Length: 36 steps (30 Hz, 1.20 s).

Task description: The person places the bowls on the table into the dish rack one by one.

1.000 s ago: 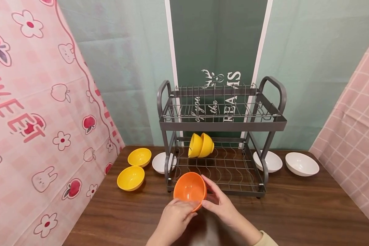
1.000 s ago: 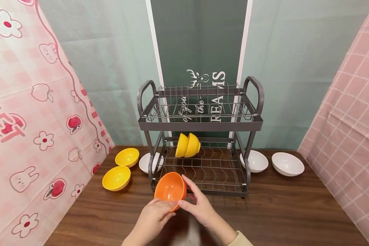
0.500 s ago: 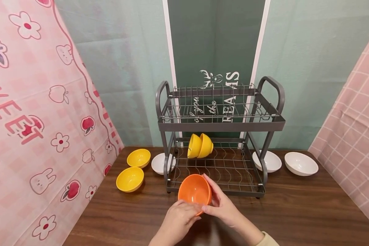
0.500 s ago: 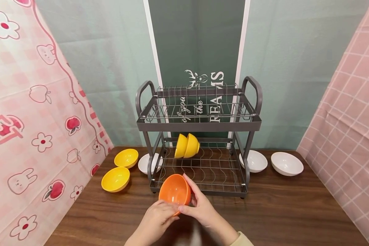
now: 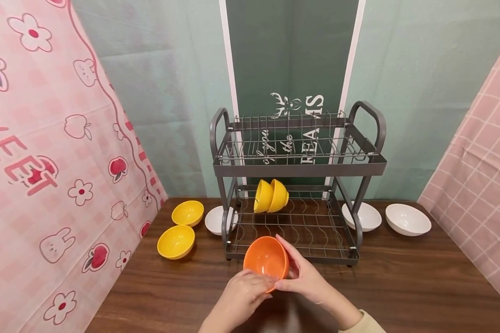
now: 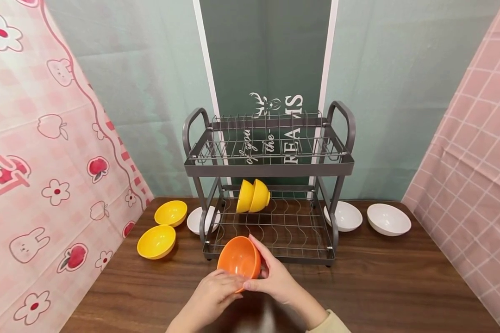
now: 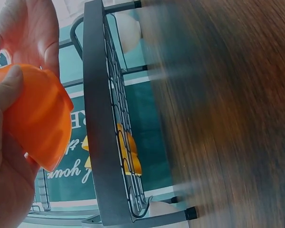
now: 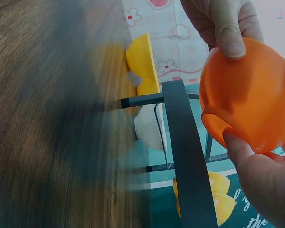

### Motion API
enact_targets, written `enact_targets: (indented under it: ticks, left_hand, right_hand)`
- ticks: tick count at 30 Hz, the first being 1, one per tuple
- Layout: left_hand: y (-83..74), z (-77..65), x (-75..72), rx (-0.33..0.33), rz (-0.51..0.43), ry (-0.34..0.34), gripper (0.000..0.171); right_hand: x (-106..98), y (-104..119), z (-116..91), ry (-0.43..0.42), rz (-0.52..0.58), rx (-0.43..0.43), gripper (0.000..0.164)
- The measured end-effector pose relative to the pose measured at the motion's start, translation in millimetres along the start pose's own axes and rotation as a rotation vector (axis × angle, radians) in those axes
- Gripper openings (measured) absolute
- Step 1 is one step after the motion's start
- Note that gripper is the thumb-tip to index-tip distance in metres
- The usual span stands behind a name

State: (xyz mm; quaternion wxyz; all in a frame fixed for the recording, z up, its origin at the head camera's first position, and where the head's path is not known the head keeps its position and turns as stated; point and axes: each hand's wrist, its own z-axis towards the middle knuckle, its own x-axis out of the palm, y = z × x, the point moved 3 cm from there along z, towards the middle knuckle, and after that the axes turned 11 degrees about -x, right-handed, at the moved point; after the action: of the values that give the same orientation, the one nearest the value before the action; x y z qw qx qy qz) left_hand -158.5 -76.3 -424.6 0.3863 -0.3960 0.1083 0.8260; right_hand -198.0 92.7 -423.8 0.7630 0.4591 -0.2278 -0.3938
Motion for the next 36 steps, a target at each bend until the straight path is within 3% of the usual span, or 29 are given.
enact_targets:
  ticks: [9, 16, 22, 25, 30, 36]
  left_hand:
    - [2.9, 0.4, 1.9, 0.003, 0.023, -0.006, 0.031]
    - [5.6, -0.6, 4.7, -0.084, 0.087, 0.046, 0.028]
    - [8.2, 0.4, 5.2, -0.161, 0.077, 0.034, 0.024]
    - [12.4, 1.7, 5.6, -0.227, 0.039, 0.037, 0.027]
    - [24.4, 1.8, 3.8, -0.41, -0.054, 0.042, 0.047]
    - [43.1, -3.9, 1.2, -0.592, -0.048, 0.062, 0.06]
  right_hand:
    - [-1, -1, 1, -0.048, -0.066, 0.068, 0.089]
    - [-2, -3, 4, -0.095, -0.104, 0.074, 0.089]
    - [0, -3, 8, -0.131, -0.098, 0.076, 0.09]
    - [0, -4, 10, -0.167, -0.104, 0.117, 0.09]
    - [0, -4, 13, -0.267, -0.158, 0.215, 0.09]
    - [-4, -3, 17, -0.332, -0.214, 0.261, 0.089]
